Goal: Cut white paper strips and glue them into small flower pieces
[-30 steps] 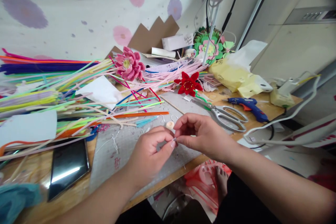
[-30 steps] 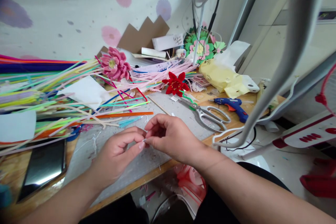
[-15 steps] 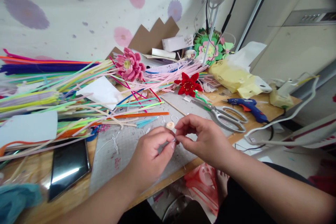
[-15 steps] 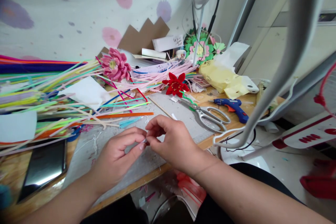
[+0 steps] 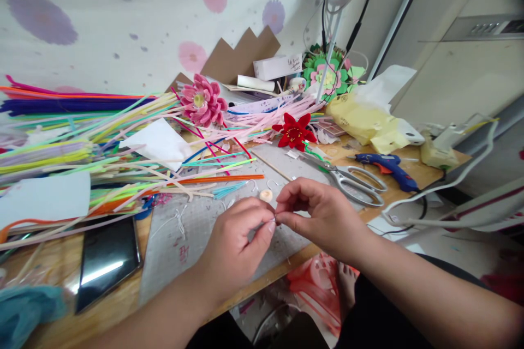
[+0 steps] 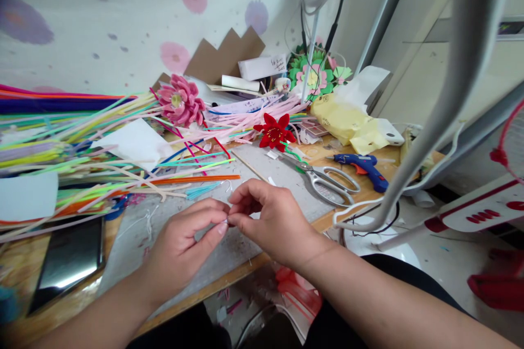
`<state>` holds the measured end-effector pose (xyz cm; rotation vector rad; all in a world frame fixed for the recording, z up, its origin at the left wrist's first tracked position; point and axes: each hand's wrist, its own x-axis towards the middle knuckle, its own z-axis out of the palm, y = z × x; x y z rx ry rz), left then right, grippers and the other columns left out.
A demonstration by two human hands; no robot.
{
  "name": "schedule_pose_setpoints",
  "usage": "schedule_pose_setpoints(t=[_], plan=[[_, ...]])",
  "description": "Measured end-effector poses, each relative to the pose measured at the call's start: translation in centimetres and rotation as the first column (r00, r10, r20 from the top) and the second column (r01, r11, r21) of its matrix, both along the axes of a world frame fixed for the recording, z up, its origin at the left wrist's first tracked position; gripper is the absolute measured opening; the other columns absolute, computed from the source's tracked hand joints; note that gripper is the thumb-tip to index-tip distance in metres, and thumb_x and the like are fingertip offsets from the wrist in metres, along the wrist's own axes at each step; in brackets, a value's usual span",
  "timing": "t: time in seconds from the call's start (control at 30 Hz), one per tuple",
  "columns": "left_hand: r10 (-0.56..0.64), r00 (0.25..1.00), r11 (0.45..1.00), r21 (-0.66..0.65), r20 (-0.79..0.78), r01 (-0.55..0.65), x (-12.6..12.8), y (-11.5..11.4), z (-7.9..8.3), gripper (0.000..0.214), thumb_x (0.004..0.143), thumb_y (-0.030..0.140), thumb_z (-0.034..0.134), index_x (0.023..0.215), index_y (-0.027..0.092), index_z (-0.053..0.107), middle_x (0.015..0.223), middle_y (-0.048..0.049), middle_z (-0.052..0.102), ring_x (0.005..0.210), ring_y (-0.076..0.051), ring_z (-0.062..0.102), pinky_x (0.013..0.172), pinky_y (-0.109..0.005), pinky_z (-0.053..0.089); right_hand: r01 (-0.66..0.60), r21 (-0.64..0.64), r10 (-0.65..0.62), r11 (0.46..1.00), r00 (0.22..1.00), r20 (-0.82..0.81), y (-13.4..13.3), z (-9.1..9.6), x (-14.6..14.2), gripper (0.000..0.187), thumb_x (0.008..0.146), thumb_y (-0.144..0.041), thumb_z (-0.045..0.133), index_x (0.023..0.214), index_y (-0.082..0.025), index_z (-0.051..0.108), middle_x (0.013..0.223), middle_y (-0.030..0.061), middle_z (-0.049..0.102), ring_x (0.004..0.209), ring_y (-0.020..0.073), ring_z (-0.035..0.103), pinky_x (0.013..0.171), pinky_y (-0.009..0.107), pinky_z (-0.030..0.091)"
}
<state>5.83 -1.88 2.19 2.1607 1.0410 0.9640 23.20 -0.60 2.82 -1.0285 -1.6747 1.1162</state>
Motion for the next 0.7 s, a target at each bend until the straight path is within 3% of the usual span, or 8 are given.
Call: schedule_pose_setpoints(t=[0.4, 0.7], plan=[[0.004, 0.999, 1.0, 0.027, 0.049, -0.006, -0.03, 0.06, -0.26, 0.018, 0.087, 0.012, 0.05, 0.075, 0.016, 0.063, 0.077, -0.0026, 0.06, 0.074, -0.014, 0.058, 0.068, -0.027, 0.046, 0.048, 0.03, -0.048, 0.998, 0.999, 0.012, -0.02, -0.29, -0.17, 0.013, 0.068, -0.014, 0.061, 0.081, -0.016, 0.059, 0.07, 0.0023, 0.066, 0.064, 0.0137, 0.064, 0.064, 0.028, 0.054], [-0.008, 1.0, 0.993, 0.121, -0.002, 0.008, 0.13, 0.06, -0.25, 0.02, 0.086, 0.007, 0.049, 0.073, 0.013, 0.063, 0.076, -0.0049, 0.06, 0.074, -0.015, 0.057, 0.068, -0.028, 0.045, 0.087, 0.268, -0.124, 0.959, 0.985, 0.122, -0.51, -0.21, -0.38, 0.015, 0.068, -0.007, 0.059, 0.08, -0.016, 0.059, 0.068, -0.001, 0.066, 0.061, 0.0089, 0.063, 0.061, 0.019, 0.052]])
